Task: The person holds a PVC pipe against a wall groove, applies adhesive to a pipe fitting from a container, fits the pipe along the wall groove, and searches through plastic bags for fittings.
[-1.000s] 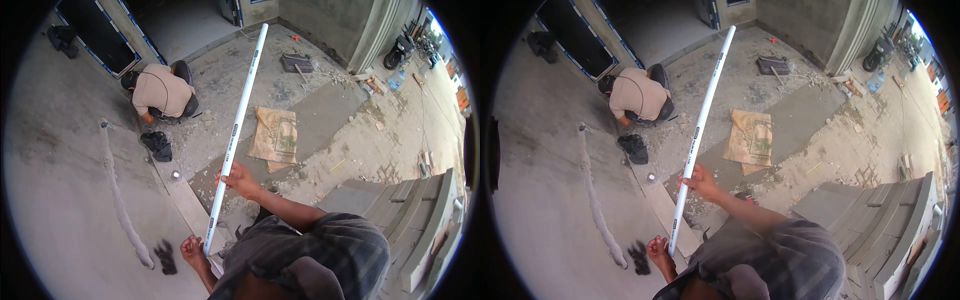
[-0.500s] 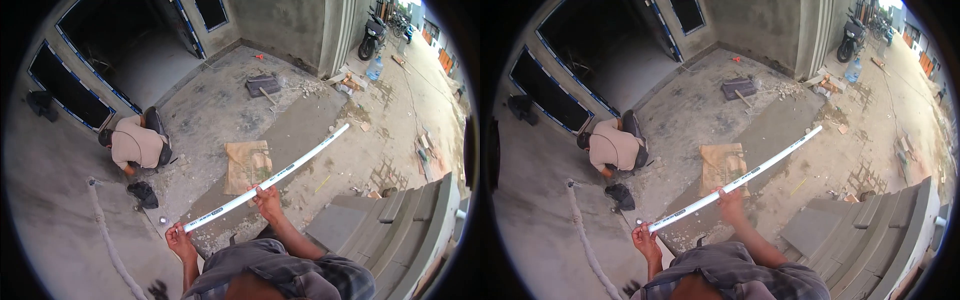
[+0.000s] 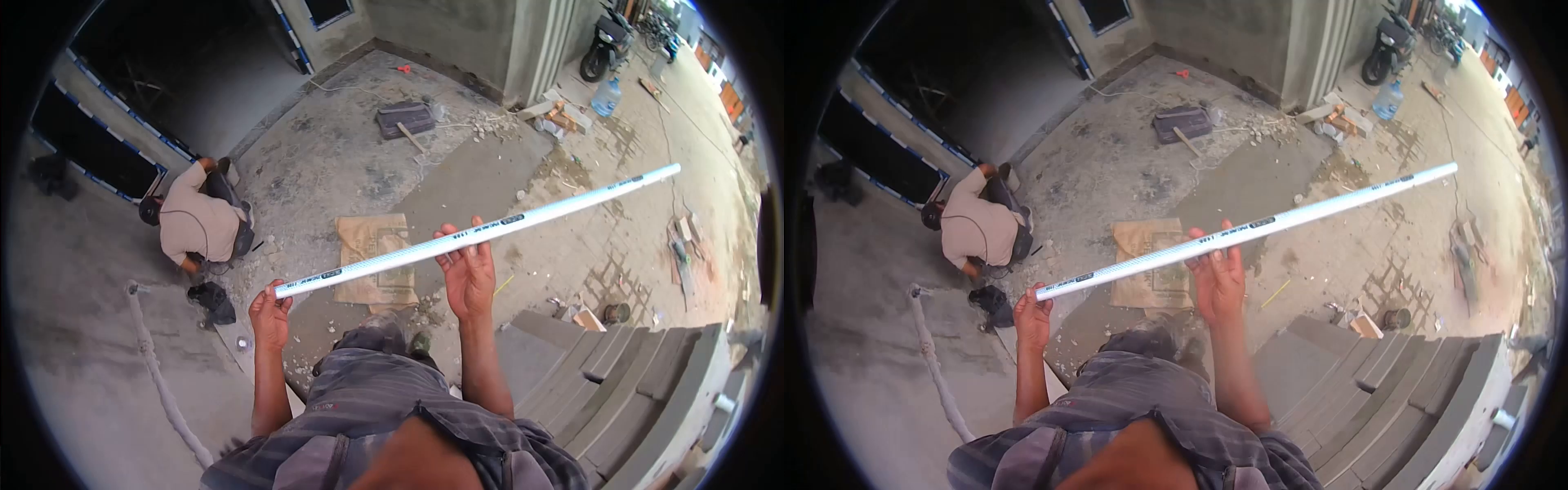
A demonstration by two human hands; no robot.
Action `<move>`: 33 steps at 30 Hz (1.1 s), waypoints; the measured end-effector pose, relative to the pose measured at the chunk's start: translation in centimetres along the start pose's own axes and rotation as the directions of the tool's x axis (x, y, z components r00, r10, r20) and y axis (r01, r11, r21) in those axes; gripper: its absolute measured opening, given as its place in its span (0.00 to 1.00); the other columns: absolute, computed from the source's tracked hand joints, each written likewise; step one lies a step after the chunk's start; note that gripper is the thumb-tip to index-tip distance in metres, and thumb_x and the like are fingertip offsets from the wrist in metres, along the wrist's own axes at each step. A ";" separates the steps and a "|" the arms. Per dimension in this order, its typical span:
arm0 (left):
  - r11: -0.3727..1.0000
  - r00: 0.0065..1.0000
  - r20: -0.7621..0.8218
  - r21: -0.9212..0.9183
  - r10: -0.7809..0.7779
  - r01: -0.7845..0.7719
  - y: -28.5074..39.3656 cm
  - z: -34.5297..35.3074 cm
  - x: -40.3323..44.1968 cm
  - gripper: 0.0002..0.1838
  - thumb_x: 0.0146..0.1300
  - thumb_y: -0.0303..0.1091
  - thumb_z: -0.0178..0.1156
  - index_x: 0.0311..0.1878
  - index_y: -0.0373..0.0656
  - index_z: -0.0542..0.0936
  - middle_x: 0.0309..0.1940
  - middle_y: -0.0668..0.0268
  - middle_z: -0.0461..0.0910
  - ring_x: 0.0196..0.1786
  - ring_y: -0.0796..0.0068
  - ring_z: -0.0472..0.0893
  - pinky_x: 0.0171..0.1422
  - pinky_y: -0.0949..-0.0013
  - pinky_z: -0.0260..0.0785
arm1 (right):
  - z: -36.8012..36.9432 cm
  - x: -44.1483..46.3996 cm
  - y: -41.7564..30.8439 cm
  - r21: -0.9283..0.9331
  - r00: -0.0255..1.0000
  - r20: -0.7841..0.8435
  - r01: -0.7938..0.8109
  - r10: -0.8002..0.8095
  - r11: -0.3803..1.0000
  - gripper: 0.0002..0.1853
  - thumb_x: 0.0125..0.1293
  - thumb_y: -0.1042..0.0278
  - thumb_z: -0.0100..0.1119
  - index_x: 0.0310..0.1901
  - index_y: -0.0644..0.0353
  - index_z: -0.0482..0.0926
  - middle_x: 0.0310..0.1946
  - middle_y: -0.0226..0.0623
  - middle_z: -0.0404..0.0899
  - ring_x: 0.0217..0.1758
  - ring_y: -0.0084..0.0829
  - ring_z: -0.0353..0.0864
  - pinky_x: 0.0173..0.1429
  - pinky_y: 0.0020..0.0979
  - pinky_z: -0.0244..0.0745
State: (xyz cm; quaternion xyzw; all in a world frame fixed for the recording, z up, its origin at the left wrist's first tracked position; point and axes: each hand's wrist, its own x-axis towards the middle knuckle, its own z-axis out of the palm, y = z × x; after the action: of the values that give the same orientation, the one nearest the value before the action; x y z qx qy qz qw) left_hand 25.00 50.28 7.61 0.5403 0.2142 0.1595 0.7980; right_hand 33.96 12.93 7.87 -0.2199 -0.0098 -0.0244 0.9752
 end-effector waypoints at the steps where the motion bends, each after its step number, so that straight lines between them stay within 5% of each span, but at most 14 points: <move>1: 0.997 0.997 0.033 -0.023 -0.073 0.073 -1.7 0.6 1.1 0.14 0.71 0.44 0.62 0.47 0.41 0.82 0.46 0.66 0.84 0.44 0.77 0.83 0.47 0.74 0.78 | 0.1 1.1 -1.8 -0.071 0.997 0.015 0.073 -0.072 0.995 0.25 0.75 0.69 0.55 0.71 0.57 0.64 0.60 0.49 0.77 0.63 0.41 0.78 0.63 0.44 0.75; 5: 0.922 0.906 0.237 -0.082 -0.351 0.379 -8.5 2.4 5.8 0.21 0.70 0.49 0.62 0.56 0.44 0.78 0.56 0.65 0.80 0.59 0.69 0.77 0.60 0.60 0.70 | -0.4 4.4 -7.4 -0.255 0.973 0.059 0.231 -0.224 0.939 0.24 0.68 0.75 0.64 0.63 0.62 0.69 0.49 0.45 0.83 0.56 0.39 0.83 0.62 0.40 0.77; 11: 0.771 0.577 0.617 0.077 -0.535 0.633 -12.5 11.9 11.2 0.24 0.68 0.48 0.63 0.60 0.44 0.78 0.66 0.60 0.75 0.73 0.56 0.67 0.71 0.48 0.63 | -2.9 7.4 -12.8 -0.568 0.803 -0.260 0.322 -0.537 0.757 0.21 0.63 0.74 0.71 0.53 0.62 0.70 0.40 0.33 0.80 0.45 0.24 0.81 0.52 0.29 0.78; 15: 0.768 0.454 0.699 0.215 -0.553 0.603 -15.7 21.0 15.8 0.23 0.67 0.46 0.65 0.60 0.45 0.78 0.67 0.59 0.74 0.75 0.55 0.66 0.72 0.47 0.62 | -6.1 10.5 -18.6 -0.687 0.742 -0.287 0.281 -0.606 0.670 0.18 0.67 0.74 0.65 0.54 0.62 0.68 0.42 0.39 0.81 0.46 0.27 0.82 0.51 0.31 0.78; 17: 0.766 0.384 0.741 0.268 -0.551 0.584 -18.2 26.1 17.3 0.22 0.66 0.45 0.66 0.60 0.46 0.78 0.66 0.58 0.75 0.75 0.54 0.67 0.72 0.46 0.63 | -6.8 10.9 -22.4 -0.597 0.762 -0.241 0.372 -0.601 0.711 0.19 0.70 0.77 0.60 0.58 0.65 0.66 0.48 0.47 0.81 0.50 0.37 0.85 0.55 0.37 0.81; 20: 0.741 0.398 0.705 0.270 -0.587 0.615 -23.6 32.6 19.3 0.17 0.64 0.40 0.69 0.53 0.47 0.80 0.59 0.63 0.80 0.68 0.59 0.74 0.69 0.50 0.65 | -7.0 11.2 -26.9 -0.588 0.747 -0.127 0.474 -0.653 0.656 0.21 0.68 0.81 0.59 0.61 0.69 0.66 0.48 0.51 0.82 0.52 0.42 0.85 0.58 0.43 0.82; 26: 0.655 0.322 0.655 0.357 -0.684 0.666 -29.1 47.0 17.7 0.10 0.63 0.39 0.71 0.45 0.53 0.81 0.50 0.69 0.84 0.59 0.69 0.79 0.66 0.53 0.66 | -8.3 13.0 -35.0 -0.742 0.508 -0.062 0.553 -0.859 0.380 0.21 0.68 0.80 0.61 0.60 0.68 0.67 0.42 0.47 0.83 0.47 0.39 0.86 0.52 0.39 0.82; 29: 0.645 0.452 0.492 0.350 -0.744 0.680 -34.5 51.6 19.7 0.15 0.69 0.47 0.64 0.51 0.50 0.82 0.51 0.67 0.85 0.57 0.68 0.81 0.66 0.57 0.66 | -11.1 14.3 -40.9 -0.789 0.306 -0.046 0.573 -0.951 0.223 0.22 0.71 0.77 0.59 0.62 0.68 0.65 0.41 0.44 0.81 0.44 0.37 0.85 0.48 0.36 0.82; 30: 0.630 0.437 0.479 0.705 -0.761 0.324 -35.4 53.2 20.2 0.19 0.70 0.51 0.60 0.54 0.48 0.81 0.52 0.65 0.84 0.58 0.66 0.81 0.67 0.58 0.66 | -11.9 14.2 -43.5 -0.791 0.289 -0.067 0.567 -0.955 0.227 0.22 0.73 0.76 0.57 0.64 0.66 0.62 0.41 0.42 0.79 0.43 0.36 0.85 0.49 0.38 0.82; 31: 0.455 0.443 0.455 0.883 -0.773 -0.113 -36.0 54.7 20.9 0.23 0.72 0.55 0.56 0.56 0.47 0.81 0.54 0.63 0.84 0.58 0.64 0.81 0.68 0.59 0.65 | -13.0 14.4 -45.9 -0.777 0.266 -0.051 0.595 -0.963 0.206 0.22 0.73 0.75 0.55 0.65 0.64 0.61 0.42 0.41 0.78 0.42 0.36 0.84 0.48 0.40 0.83; 32: 0.155 0.471 0.422 0.849 -0.775 -0.505 -36.9 56.0 21.2 0.28 0.73 0.59 0.52 0.59 0.45 0.80 0.55 0.61 0.83 0.59 0.62 0.80 0.68 0.60 0.65 | -14.7 14.6 -48.3 -0.772 0.239 -0.031 0.611 -0.971 0.175 0.22 0.74 0.74 0.55 0.66 0.62 0.61 0.42 0.41 0.78 0.41 0.37 0.83 0.49 0.42 0.83; 33: 0.143 0.358 0.454 0.759 -0.816 -0.636 -38.9 57.4 20.9 0.31 0.73 0.62 0.49 0.61 0.44 0.79 0.57 0.59 0.83 0.61 0.59 0.79 0.69 0.60 0.64 | -16.4 14.7 -50.7 -0.793 0.224 0.007 0.594 -0.974 0.131 0.23 0.74 0.74 0.55 0.66 0.61 0.60 0.42 0.41 0.77 0.42 0.36 0.81 0.50 0.43 0.82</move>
State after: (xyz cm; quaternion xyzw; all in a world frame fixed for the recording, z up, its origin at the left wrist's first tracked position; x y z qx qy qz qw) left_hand 73.30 0.66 -13.54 0.8626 -0.1863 -0.4306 0.1892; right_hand 46.14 -40.47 15.21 -0.4815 0.1446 -0.6264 0.5957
